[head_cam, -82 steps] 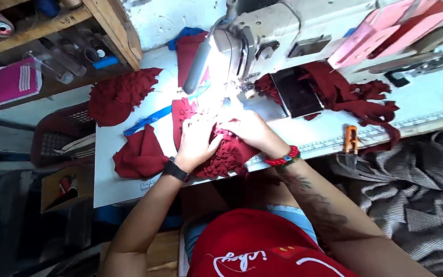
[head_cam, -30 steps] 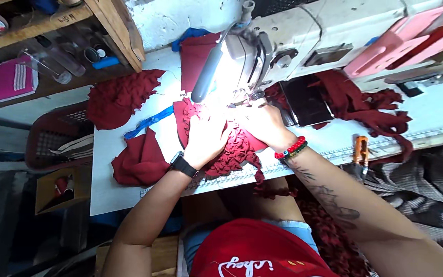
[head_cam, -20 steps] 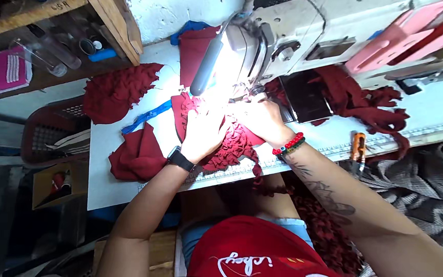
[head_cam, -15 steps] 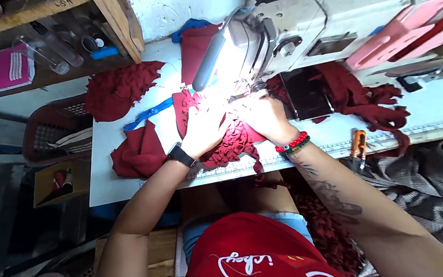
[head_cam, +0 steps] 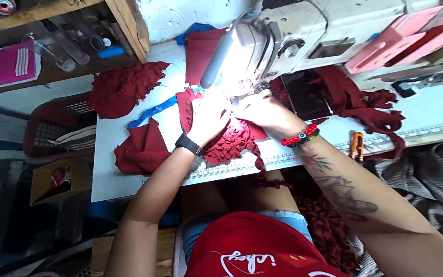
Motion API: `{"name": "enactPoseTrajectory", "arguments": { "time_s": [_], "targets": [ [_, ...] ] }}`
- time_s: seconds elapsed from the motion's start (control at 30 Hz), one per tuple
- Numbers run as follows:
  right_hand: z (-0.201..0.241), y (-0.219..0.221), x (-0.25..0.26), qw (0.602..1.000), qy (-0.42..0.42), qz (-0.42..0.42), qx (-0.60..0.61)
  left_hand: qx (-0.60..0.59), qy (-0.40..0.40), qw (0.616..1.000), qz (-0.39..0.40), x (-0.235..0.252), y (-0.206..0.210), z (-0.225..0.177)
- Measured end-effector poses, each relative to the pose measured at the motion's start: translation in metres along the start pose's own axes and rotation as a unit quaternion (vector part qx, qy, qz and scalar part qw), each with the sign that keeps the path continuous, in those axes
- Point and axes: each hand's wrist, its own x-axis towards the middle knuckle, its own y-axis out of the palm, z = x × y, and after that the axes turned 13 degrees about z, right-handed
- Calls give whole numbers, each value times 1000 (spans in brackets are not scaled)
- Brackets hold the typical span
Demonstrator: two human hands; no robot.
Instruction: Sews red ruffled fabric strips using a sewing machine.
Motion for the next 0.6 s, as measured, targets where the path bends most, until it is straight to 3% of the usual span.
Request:
{"name": "enactPoseTrajectory", "arguments": {
  "time_s": [0.17,0.3,0.47,0.6],
  "targets": [
    [-2,3,6,999,-6,17,29,11,-8,1000,6,-1,0,0],
    [7,23,-11,994,-78,-59,39,6,-9,1000,5,-2,2,1],
    [12,47,-18,971,-126,-141,-145,30,3,999,12,-5,-2,-1],
    [10,52,-32,961,-142,-118,-205,33,47,998,-2,-11,-9,-5]
  ]
}}
